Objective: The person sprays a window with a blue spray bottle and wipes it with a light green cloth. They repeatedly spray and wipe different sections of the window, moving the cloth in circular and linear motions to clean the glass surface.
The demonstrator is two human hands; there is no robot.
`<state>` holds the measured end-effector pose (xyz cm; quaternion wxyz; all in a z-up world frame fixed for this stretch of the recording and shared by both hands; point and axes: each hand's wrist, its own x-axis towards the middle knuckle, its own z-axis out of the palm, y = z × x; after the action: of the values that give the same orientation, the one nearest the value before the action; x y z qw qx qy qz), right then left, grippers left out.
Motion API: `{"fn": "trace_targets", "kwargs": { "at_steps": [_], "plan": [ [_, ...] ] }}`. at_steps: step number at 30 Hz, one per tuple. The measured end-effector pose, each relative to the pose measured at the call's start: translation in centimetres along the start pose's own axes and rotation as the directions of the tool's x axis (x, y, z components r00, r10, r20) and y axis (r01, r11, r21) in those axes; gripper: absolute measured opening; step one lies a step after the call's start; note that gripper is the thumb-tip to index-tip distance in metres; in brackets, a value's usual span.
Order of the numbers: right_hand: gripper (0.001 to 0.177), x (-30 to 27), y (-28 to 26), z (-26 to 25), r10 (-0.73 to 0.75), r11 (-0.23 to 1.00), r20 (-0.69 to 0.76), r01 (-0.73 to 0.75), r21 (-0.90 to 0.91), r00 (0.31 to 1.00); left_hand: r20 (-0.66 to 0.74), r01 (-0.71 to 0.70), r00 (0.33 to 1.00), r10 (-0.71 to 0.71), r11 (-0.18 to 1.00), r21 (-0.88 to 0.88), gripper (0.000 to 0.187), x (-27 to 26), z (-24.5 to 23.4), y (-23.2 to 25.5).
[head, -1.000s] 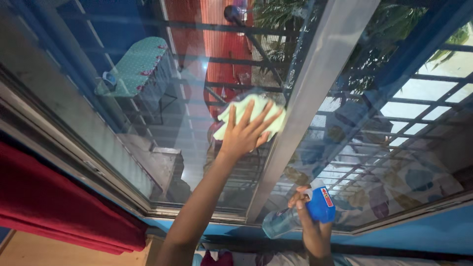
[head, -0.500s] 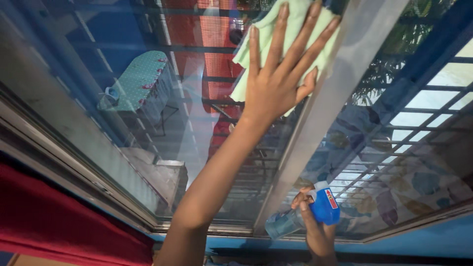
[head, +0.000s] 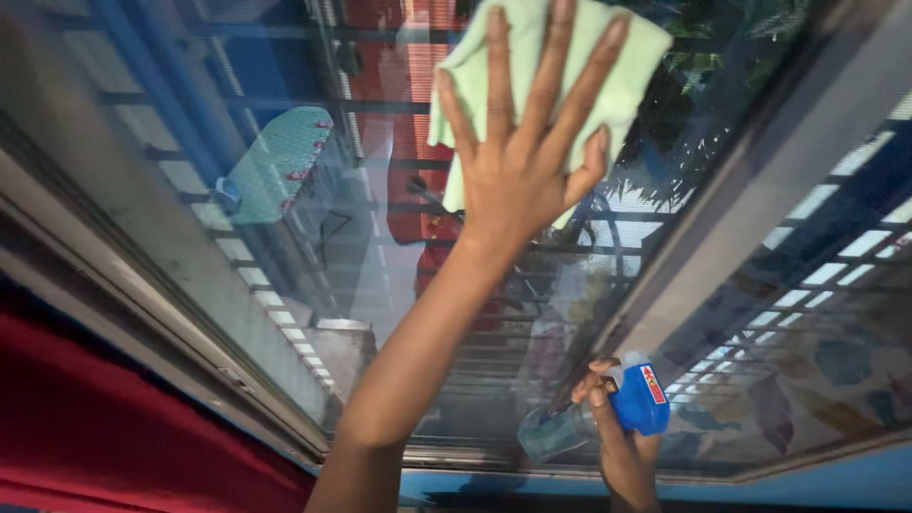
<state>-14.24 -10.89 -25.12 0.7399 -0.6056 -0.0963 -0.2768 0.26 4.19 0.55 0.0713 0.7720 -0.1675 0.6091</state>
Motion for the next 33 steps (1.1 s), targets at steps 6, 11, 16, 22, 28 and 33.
{"fn": "trace_targets", "kwargs": {
  "at_steps": [6,11,16,22,28,33],
  "plan": [
    [0.023,-0.3,1.4,4.1,0.004,1.000,0.037,-0.003,-0.016,0.999,0.077,0.136,0.987,-0.141,0.988,0.069,0.055,-0.8,-2.5,-7.0],
    [0.022,-0.7,2.0,7.3,-0.019,0.999,0.075,0.021,-0.027,0.997,0.144,0.241,0.951,-0.272,0.949,0.201,0.061,-1.4,-4.1,-12.8],
    [0.026,-1.3,2.6,9.6,0.031,0.999,0.095,-0.032,0.000,0.995,0.149,0.351,0.902,-0.405,0.889,0.293,0.067,-2.7,-5.2,-18.9],
    [0.025,-2.4,3.8,12.1,0.048,0.997,0.125,-0.056,0.062,0.991,-0.058,0.397,0.915,-0.398,0.869,0.297,0.066,-5.3,-5.4,-27.7],
    [0.026,-3.6,3.6,13.4,0.107,0.994,0.171,-0.107,-0.010,0.980,-0.152,0.331,0.935,-0.319,0.942,0.057,0.064,-10.6,-5.5,-31.6],
    [0.027,-4.5,3.9,13.6,0.111,0.994,0.236,-0.114,-0.001,0.965,-0.094,0.325,0.943,-0.320,0.944,0.049,0.068,-17.4,-3.9,-32.1]
  ]
}}
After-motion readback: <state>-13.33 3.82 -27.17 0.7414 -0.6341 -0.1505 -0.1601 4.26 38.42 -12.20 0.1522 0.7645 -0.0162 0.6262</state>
